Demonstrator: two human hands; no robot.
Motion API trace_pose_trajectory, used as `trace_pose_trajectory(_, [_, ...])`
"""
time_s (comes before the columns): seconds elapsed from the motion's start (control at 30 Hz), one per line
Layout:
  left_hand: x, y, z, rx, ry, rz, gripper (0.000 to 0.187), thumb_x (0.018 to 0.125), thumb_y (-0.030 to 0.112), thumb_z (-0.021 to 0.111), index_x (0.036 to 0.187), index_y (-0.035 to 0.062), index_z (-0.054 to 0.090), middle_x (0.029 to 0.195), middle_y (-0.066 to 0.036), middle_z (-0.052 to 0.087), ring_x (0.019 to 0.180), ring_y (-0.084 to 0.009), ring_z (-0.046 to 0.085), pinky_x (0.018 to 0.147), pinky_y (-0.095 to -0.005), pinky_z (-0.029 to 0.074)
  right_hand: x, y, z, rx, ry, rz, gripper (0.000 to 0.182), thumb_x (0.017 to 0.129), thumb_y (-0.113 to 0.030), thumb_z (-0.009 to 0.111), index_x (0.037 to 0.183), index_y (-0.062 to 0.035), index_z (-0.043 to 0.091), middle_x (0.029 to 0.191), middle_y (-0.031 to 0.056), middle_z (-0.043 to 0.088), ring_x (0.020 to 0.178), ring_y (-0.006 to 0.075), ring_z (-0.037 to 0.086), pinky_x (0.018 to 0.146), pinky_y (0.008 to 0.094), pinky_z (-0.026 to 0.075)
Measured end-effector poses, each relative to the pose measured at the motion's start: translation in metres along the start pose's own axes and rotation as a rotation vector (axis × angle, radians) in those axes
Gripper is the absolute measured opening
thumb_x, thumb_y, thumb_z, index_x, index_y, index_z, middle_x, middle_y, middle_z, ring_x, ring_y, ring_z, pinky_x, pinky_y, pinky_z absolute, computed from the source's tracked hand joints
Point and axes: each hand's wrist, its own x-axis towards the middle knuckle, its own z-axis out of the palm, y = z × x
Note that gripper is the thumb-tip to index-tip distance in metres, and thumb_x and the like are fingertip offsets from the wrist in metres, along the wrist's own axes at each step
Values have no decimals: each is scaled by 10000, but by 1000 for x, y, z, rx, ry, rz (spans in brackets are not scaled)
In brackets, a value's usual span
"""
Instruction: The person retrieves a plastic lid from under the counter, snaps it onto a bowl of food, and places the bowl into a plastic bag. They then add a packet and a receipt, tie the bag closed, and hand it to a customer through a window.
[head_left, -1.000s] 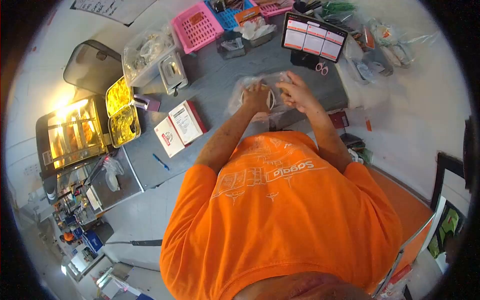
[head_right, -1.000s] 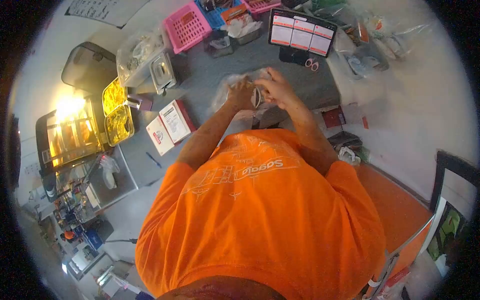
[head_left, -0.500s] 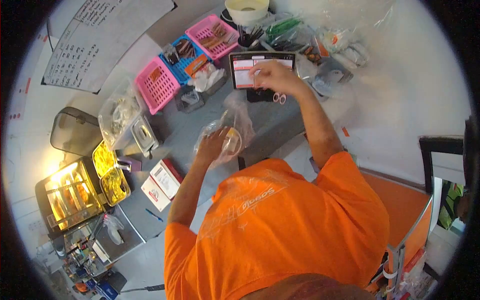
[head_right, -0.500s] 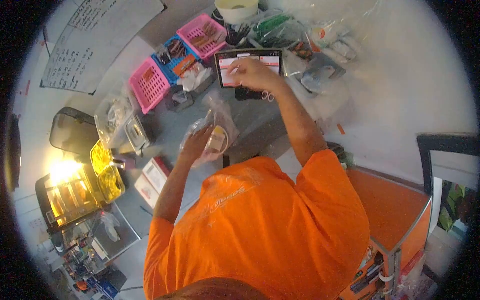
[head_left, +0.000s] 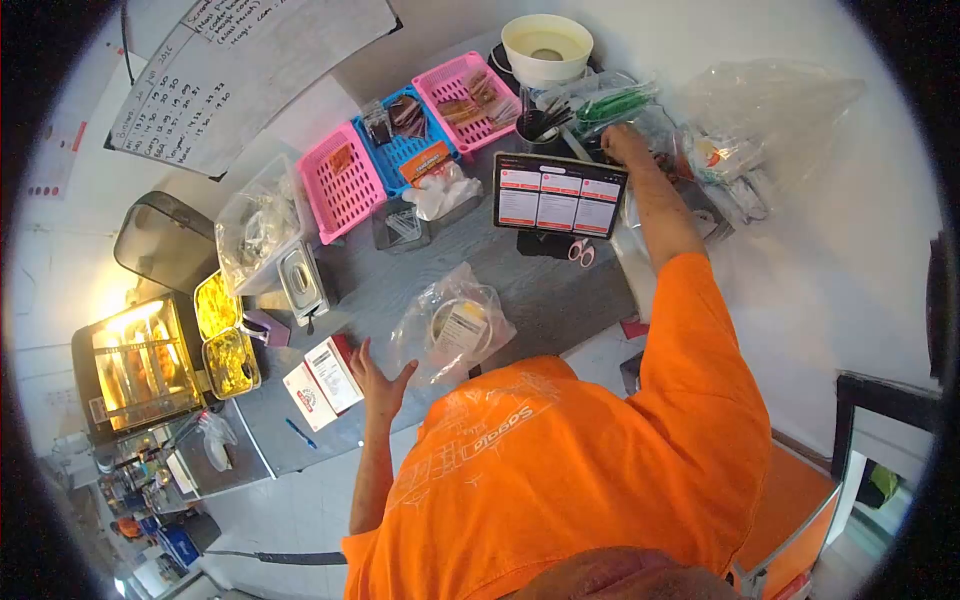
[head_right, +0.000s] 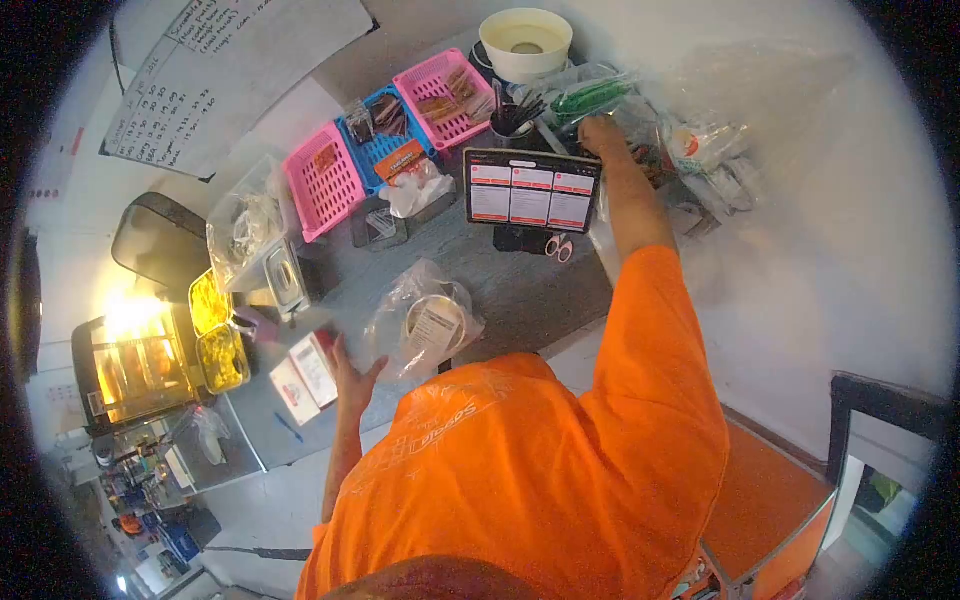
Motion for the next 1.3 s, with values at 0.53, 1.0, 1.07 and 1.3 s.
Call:
trace_pose_trajectory(0.53, [-20, 27, -18, -987, 5, -550, 273, 941, 205, 627, 1172, 88, 540, 947, -20, 585, 806, -101, 562, 638, -271, 509, -308, -272, -69, 1079, -110, -1032, 154, 885, -154, 639, 966, -42, 707, 955, 90, 693, 919, 233, 651, 831, 334, 500])
trace_pose_trajectory(1.0, [-35, 37, -65, -800, 173, 108, 219, 852, -37, 664, 1037, -2, 553, 805, -35, 583, 672, -105, 596, 592, -229, 514, -387, -337, -55, -166, 669, -612, 438, 811, -306, 711, 1229, -208, 622, 1248, 102, 590, 1144, 307, 549, 947, 451, 445])
trace_pose_trajectory(1.07, [-18, 43, -66, -809, 140, 100, 172, 846, -53, 655, 986, -6, 567, 789, -33, 600, 688, -105, 605, 611, -233, 509, -344, -301, -20, 66, 266, -326, 363, 807, -262, 724, 1145, -161, 639, 1069, 102, 641, 1007, 278, 610, 872, 420, 477])
trace_pose_trajectory(1.3, [29, 73, -90, -534, 204, 469, 170, 751, -68, 655, 900, 10, 633, 781, -89, 634, 640, -176, 623, 624, -270, 496, -324, -299, -34, 888, 121, -461, 142, 802, -96, 681, 885, -48, 577, 738, 51, 634, 717, 121, 624, 651, 243, 479])
